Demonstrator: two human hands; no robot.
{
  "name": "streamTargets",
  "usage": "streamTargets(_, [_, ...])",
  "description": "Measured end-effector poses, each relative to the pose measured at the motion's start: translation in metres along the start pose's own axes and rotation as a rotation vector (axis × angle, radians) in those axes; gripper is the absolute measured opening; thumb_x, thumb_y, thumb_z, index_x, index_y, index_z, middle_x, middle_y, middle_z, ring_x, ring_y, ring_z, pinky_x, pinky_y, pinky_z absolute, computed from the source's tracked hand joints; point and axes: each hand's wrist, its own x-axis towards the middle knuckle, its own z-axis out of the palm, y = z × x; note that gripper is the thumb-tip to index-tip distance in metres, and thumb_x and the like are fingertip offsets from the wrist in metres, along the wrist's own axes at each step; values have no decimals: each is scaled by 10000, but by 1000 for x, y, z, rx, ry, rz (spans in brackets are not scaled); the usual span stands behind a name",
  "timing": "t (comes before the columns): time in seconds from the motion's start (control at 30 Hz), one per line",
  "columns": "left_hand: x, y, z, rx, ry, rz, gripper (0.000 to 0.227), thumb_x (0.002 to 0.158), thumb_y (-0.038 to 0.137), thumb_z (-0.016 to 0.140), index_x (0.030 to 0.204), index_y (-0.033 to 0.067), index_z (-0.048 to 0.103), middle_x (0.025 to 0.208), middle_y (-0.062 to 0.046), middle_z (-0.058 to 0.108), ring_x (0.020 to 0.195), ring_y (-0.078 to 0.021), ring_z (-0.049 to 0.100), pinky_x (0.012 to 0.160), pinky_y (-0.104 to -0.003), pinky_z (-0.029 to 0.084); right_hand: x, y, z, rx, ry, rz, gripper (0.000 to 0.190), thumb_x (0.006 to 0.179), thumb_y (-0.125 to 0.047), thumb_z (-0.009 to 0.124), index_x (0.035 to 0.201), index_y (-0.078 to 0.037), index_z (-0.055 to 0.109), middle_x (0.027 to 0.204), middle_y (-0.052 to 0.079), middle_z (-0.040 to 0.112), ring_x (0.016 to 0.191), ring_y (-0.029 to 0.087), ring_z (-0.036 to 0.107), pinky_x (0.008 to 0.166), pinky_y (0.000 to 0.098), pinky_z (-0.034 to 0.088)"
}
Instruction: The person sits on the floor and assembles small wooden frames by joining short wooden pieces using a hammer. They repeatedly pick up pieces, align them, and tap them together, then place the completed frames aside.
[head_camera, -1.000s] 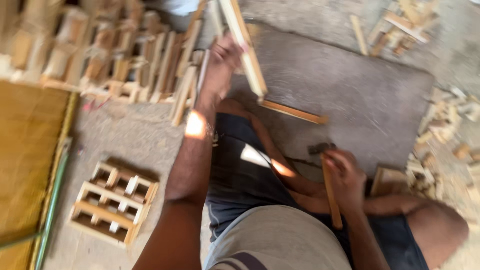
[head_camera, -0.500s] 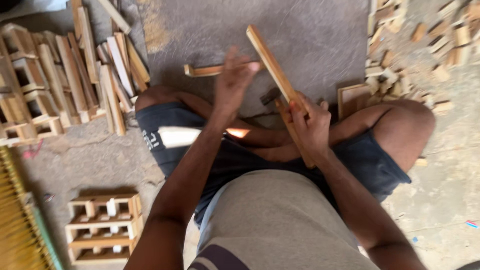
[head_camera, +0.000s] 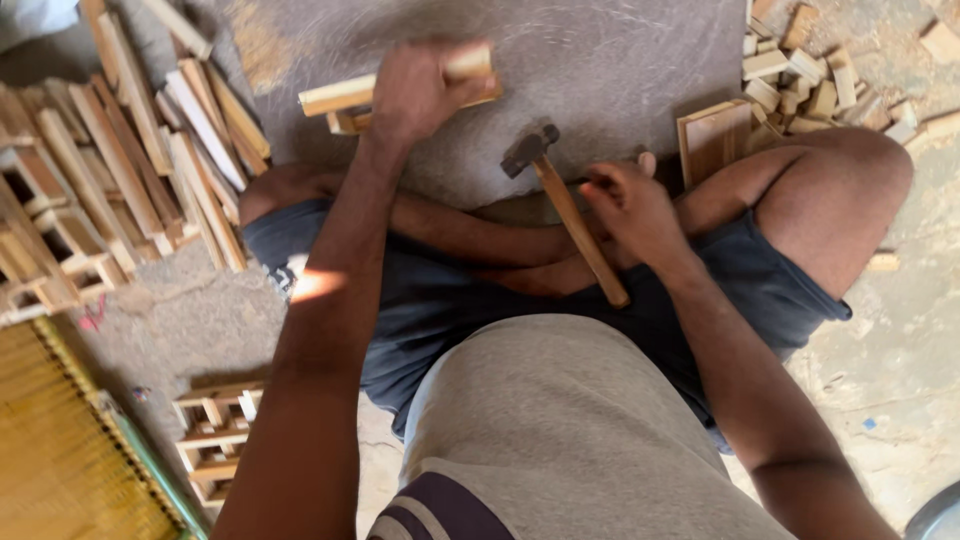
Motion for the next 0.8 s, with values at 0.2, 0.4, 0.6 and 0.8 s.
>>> streamTargets(0.2, [-7, 16, 28, -15, 4, -44, 522, 862, 511, 853, 1255, 178, 771, 1009, -127, 787, 773, -258, 751, 704, -407, 584, -1, 0, 25, -44, -191, 3, 587, 981, -262, 689, 1435, 44, 478, 1315, 266, 623, 1141, 373, 653, 964, 436, 504])
streamTargets(0.4, [-6, 20, 25, -42, -41, -104, 540, 829, 476, 882, 1265, 182, 758, 1011, -99, 787, 807, -230, 758, 755, -396, 585, 1, 3, 33, -87, -252, 47, 676, 967, -281, 687, 1476, 54, 394, 1236, 289, 647, 1101, 393, 664, 944, 473, 516])
streamTargets(0.6, [-7, 23, 24, -79, 0, -51, 419, 878, 361, 901, 1207, 141, 766, 1086, -97, 788, 887, -245, 755, 789, -383, 596, 3, 3, 40, 227, -350, 429, 419, 949, -199, 662, 1264, 57, 560, 777, 151, 700, 557, 244, 667, 516, 391, 543])
streamTargets(0.8, [-2, 25, 22, -143, -49, -121, 341, 867, 279, 923, 1113, 113, 756, 985, -99, 776, 826, -254, 764, 745, -376, 591, 27, -10, 44, 381, 129, 205, 390, 949, -141, 671, 1282, 32, 565, 790, 89, 661, 524, 147, 646, 478, 309, 529])
